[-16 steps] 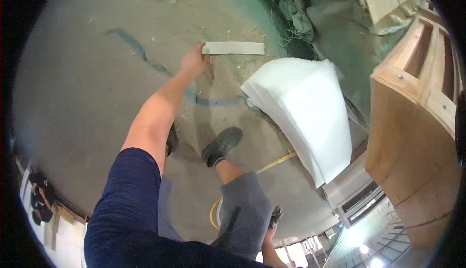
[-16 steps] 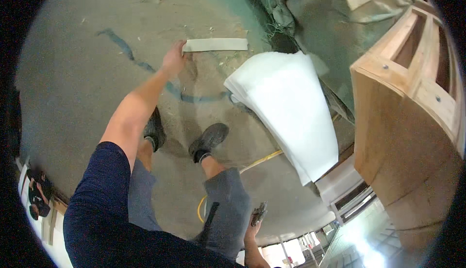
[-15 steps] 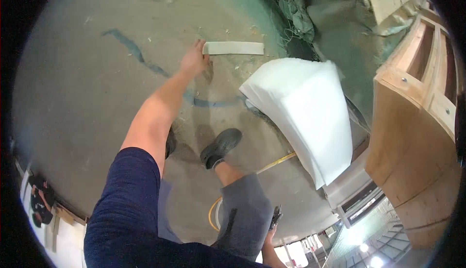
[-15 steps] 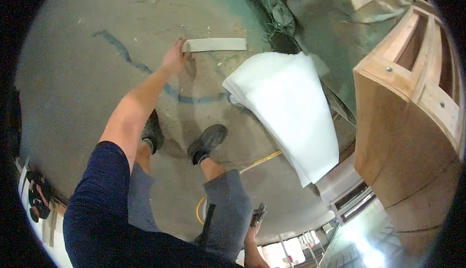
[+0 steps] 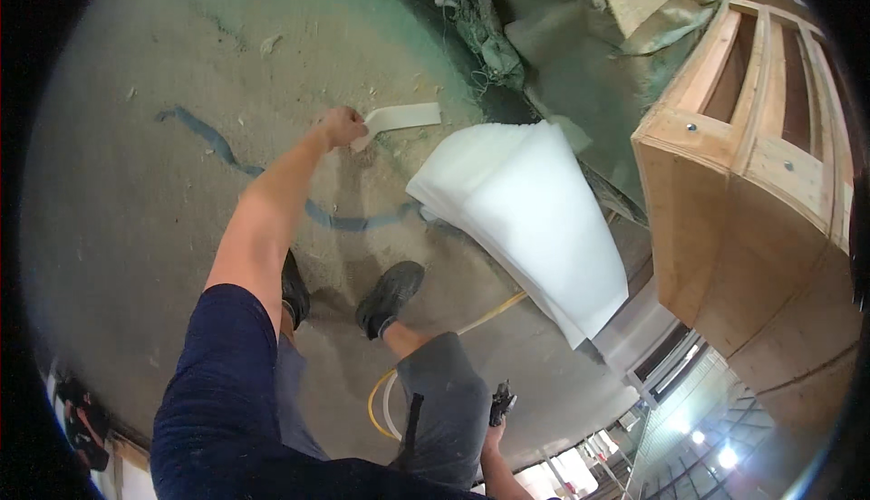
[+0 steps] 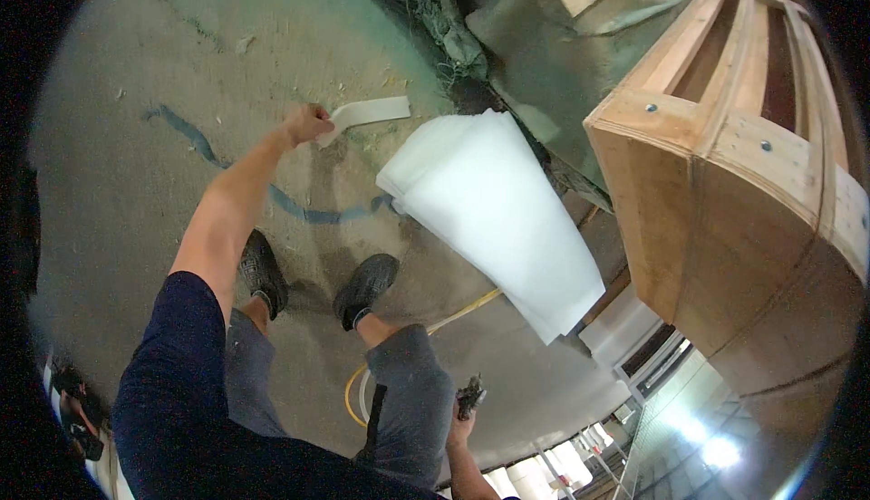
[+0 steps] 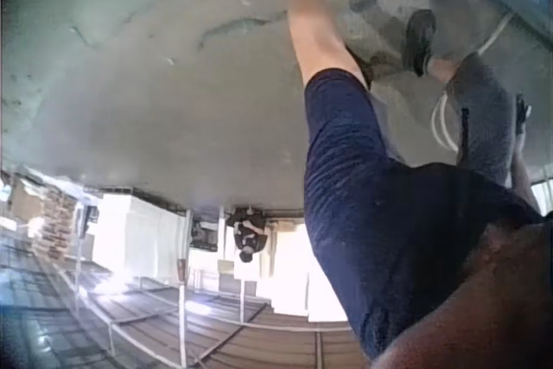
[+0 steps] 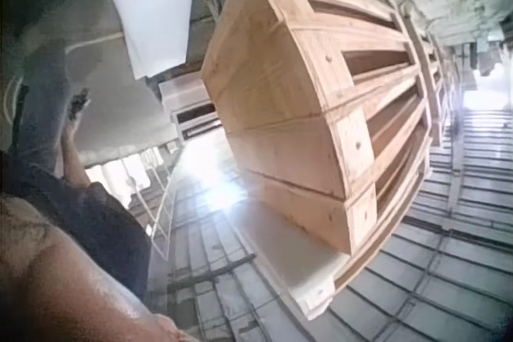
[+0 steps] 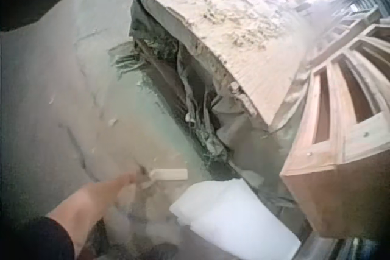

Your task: The person uses a pneumatic nail gun to fasten white foam pieces onto wooden furniture frames. They then pick up additional foam pieces from the floor and place them onto the frames, aligning them with the existing structure.

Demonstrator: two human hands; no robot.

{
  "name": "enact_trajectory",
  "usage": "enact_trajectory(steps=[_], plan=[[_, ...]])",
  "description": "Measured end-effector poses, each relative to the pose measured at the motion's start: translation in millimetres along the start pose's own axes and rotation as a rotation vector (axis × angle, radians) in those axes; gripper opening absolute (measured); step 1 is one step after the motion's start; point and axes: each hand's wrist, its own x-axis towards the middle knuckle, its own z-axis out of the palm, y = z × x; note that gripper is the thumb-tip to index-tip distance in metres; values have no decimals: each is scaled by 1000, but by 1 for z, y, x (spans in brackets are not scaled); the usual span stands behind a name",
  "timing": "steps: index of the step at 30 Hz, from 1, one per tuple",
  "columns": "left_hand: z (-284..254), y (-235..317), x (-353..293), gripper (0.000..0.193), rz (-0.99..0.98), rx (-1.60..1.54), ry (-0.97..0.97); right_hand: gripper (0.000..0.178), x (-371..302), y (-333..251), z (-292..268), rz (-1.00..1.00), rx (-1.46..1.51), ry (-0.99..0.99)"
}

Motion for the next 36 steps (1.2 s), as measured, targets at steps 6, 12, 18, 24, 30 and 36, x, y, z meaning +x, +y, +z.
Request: enact_trajectory(steps=[6, 12, 18, 24, 30, 36], plan=[[-31, 12, -38, 23, 16, -563, -167, 32, -17, -40, -5, 28, -88, 30], [-64, 14, -134, 32, 159, -870, 82, 17, -43, -49, -36, 98, 233, 27], [-27, -5, -358, 38, 97, -923, 68, 14, -115, -106, -91, -192, 118, -6], [72, 76, -594, 28, 149, -890, -207, 36, -189, -124, -195, -332, 124, -15], [187, 181, -718, 41, 289, -713, -408, 10, -224, -93, -294, -507, 459, -27], [304, 300, -859, 47, 517, -617, -586, 26, -234, -1, -437, -529, 752, -216]])
